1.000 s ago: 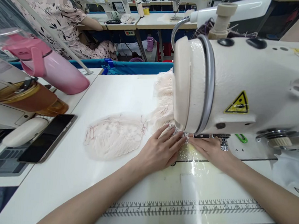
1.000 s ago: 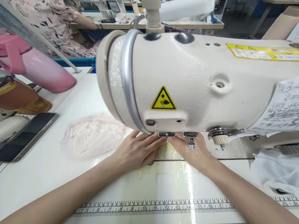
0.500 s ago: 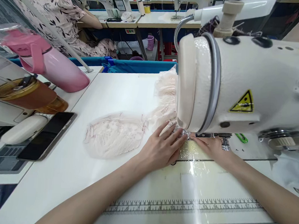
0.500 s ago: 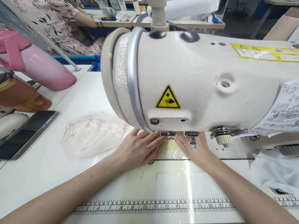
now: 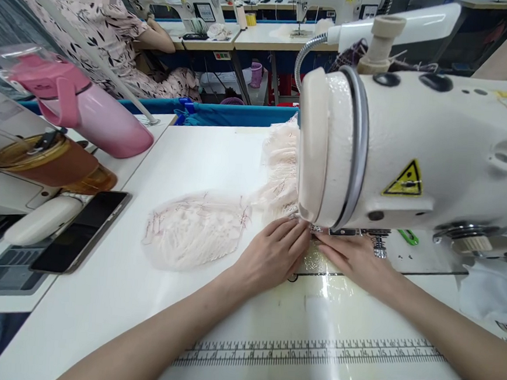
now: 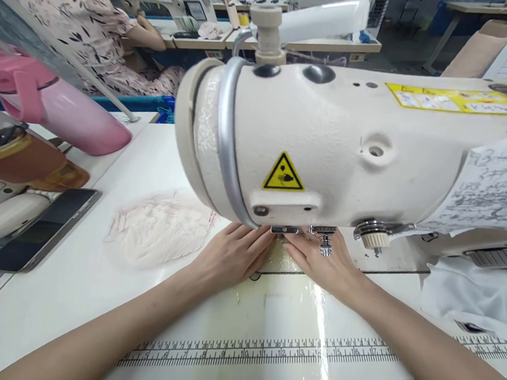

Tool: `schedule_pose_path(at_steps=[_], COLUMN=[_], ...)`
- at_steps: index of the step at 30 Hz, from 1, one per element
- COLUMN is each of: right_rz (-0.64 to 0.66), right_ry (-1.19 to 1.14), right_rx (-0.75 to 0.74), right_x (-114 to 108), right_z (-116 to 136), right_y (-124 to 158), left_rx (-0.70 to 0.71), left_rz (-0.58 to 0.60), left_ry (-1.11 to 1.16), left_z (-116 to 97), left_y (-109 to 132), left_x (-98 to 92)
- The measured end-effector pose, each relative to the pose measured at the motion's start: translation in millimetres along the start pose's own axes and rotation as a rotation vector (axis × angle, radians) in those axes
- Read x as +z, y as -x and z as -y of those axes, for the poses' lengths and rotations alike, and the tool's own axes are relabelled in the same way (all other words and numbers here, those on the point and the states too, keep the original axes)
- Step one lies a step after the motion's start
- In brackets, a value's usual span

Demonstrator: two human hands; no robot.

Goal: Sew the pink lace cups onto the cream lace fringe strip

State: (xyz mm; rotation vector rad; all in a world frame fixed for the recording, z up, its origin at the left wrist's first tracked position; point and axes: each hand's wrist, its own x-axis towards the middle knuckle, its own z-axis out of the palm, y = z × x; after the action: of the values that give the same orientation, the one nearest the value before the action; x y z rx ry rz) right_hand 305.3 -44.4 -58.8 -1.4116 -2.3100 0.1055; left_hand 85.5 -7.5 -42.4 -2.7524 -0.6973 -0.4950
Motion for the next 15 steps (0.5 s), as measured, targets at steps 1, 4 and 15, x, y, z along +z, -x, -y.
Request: schedule_pose_path(at_steps=[1, 4, 15], right_rz=[0.015, 0.052, 0.121], right_ry=[-0.011, -0.056, -0.104], right_rx=[0.011, 0.023, 0.064], right_x=[0.6, 2.0, 0.5], right_z=[0.1, -0.8, 2.4], right_y=[1.5, 4.1, 1.0], left_rx=[-0.017, -0.05, -0.097], left_rz=[0.014, 0.031, 0.059], left_ry=[0.023, 0.059, 0.046], left_z=[0.7, 2.0, 3.0], left_y=[-0.8, -1.9, 0.1], left_x=[-0.3, -0.7, 0.9])
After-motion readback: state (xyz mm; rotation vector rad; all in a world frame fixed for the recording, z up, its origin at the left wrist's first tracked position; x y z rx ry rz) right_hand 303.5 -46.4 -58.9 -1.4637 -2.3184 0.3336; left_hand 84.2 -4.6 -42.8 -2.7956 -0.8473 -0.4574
